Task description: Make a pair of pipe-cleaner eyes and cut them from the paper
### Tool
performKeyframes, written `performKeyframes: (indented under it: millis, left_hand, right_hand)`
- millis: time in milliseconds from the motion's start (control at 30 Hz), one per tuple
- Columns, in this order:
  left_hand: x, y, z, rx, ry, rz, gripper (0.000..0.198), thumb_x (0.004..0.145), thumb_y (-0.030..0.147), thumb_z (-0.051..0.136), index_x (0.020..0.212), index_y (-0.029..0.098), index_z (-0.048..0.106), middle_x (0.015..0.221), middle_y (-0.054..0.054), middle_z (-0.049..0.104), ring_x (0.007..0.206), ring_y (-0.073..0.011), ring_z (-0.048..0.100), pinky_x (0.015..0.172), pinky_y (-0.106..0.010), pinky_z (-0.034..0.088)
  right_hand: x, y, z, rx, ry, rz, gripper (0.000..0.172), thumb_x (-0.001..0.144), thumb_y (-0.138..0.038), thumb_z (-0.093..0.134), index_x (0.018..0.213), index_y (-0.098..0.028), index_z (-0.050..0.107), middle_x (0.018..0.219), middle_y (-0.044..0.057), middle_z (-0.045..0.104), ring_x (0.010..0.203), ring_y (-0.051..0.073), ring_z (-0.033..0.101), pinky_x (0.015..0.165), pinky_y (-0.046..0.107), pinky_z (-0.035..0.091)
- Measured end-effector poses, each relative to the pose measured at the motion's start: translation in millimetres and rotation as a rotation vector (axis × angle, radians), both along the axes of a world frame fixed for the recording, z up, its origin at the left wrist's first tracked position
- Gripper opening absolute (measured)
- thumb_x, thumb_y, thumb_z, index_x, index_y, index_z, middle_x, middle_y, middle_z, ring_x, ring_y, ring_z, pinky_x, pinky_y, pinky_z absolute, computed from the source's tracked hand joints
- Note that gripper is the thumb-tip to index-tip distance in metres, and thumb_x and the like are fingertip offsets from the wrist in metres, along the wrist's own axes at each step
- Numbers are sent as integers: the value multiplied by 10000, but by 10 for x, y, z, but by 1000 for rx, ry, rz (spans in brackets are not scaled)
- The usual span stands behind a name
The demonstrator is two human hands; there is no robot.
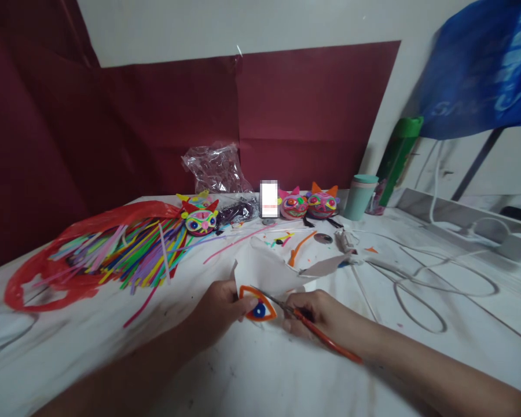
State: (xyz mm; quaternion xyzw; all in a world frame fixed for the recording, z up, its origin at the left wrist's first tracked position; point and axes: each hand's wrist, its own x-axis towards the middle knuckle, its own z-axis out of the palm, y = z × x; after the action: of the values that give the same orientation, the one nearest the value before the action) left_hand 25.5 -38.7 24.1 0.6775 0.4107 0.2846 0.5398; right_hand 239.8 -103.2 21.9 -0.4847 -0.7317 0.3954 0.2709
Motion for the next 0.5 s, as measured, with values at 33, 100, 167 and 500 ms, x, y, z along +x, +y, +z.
performKeyframes:
  millis: [33,100,167,500]
  left_hand:
    - [-1,-1,-13,1,-1,-6,297,618,431,645,598,137,606,512,28,521,496,-97,399,495,-229,299]
    - [-6,1,-36,9,-5,-18,286,634,426,637,612,142,607,513,32,521,496,-97,397,495,-228,295]
    - [-11,2,-49,24,1,-24,286,648,428,629,604,146,599,503,37,506,494,-96,395,495,-227,291]
    - [1,-12,-48,20,16,-20,259,649,398,619,601,146,586,509,42,505,502,-96,400,493,-224,297]
  right_hand:
    - [-7,-4,0,6,1,2,329,780,-417,599,635,-178,427,614,-43,373,550,87,329,479,202,271]
    - [-19,-9,-3,3,9,6,326,781,-417,596,638,-180,423,608,-48,362,539,84,317,468,200,261]
    - [-26,-10,-4,-4,7,4,327,778,-414,598,635,-182,417,593,-54,352,529,81,308,461,199,253]
    - [-57,0,-29,12,-43,-52,337,760,-423,604,615,-178,422,561,-55,346,516,75,290,441,190,233]
